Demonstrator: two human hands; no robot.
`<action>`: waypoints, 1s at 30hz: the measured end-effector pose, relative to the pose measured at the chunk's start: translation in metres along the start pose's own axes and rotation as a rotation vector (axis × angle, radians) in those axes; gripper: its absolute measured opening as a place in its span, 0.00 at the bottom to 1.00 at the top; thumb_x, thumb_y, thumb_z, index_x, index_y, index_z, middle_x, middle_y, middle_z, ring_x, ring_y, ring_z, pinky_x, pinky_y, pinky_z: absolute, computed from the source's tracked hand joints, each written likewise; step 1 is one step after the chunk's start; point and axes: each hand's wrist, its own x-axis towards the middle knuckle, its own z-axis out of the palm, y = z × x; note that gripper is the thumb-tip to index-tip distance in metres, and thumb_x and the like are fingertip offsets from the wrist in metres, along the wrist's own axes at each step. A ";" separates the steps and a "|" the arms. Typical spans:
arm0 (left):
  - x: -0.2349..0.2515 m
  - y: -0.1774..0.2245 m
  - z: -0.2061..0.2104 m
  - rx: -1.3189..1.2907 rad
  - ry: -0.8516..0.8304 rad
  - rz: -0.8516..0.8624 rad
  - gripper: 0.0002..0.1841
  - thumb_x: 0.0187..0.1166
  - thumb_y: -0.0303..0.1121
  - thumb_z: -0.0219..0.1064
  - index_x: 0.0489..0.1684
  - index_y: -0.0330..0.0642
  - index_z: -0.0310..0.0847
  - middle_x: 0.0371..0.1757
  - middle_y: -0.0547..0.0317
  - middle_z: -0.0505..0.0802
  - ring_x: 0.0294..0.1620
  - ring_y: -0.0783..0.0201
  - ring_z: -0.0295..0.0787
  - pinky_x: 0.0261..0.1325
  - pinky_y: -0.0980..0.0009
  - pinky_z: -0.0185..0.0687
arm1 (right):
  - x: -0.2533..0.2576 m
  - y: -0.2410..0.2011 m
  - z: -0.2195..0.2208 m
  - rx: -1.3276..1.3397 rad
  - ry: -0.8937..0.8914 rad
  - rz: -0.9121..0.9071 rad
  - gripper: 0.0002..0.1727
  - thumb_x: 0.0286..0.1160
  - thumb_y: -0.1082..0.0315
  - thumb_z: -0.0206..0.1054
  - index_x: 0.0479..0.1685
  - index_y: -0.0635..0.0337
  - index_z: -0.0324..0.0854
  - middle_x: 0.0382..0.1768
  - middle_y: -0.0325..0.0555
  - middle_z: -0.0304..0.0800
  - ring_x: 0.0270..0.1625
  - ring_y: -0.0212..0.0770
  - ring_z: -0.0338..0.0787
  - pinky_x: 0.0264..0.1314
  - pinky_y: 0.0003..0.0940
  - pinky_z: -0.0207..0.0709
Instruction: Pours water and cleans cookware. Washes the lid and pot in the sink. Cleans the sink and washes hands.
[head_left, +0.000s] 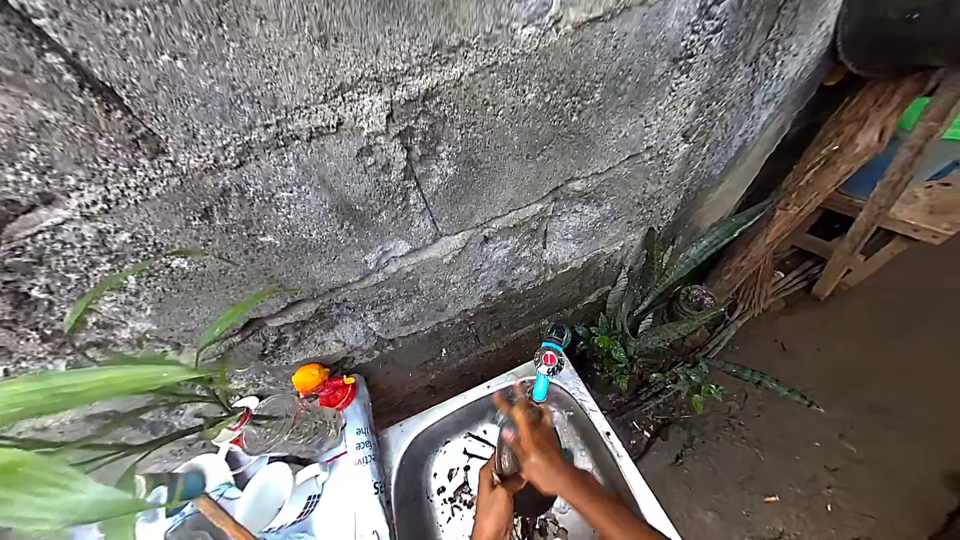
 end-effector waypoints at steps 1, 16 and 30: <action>0.001 -0.003 0.002 0.009 0.033 0.023 0.14 0.68 0.15 0.61 0.51 0.30 0.78 0.39 0.55 0.93 0.41 0.66 0.92 0.49 0.66 0.91 | -0.009 -0.007 0.010 0.013 0.020 -0.098 0.26 0.89 0.62 0.51 0.84 0.60 0.70 0.86 0.46 0.72 0.95 0.50 0.54 0.95 0.68 0.27; -0.023 -0.007 -0.023 -0.084 0.083 0.041 0.22 0.64 0.13 0.66 0.60 0.24 0.77 0.48 0.45 0.95 0.48 0.59 0.95 0.56 0.60 0.92 | -0.002 0.004 -0.001 0.072 0.041 0.171 0.31 0.92 0.61 0.50 0.90 0.66 0.58 0.86 0.58 0.68 0.93 0.56 0.58 0.97 0.63 0.29; -0.016 0.015 -0.034 -0.027 -0.203 0.027 0.12 0.80 0.23 0.62 0.57 0.30 0.83 0.47 0.51 0.96 0.48 0.63 0.95 0.59 0.62 0.91 | -0.003 0.044 -0.018 0.489 0.176 0.200 0.33 0.85 0.67 0.58 0.86 0.76 0.57 0.75 0.69 0.77 0.78 0.48 0.80 0.83 0.39 0.70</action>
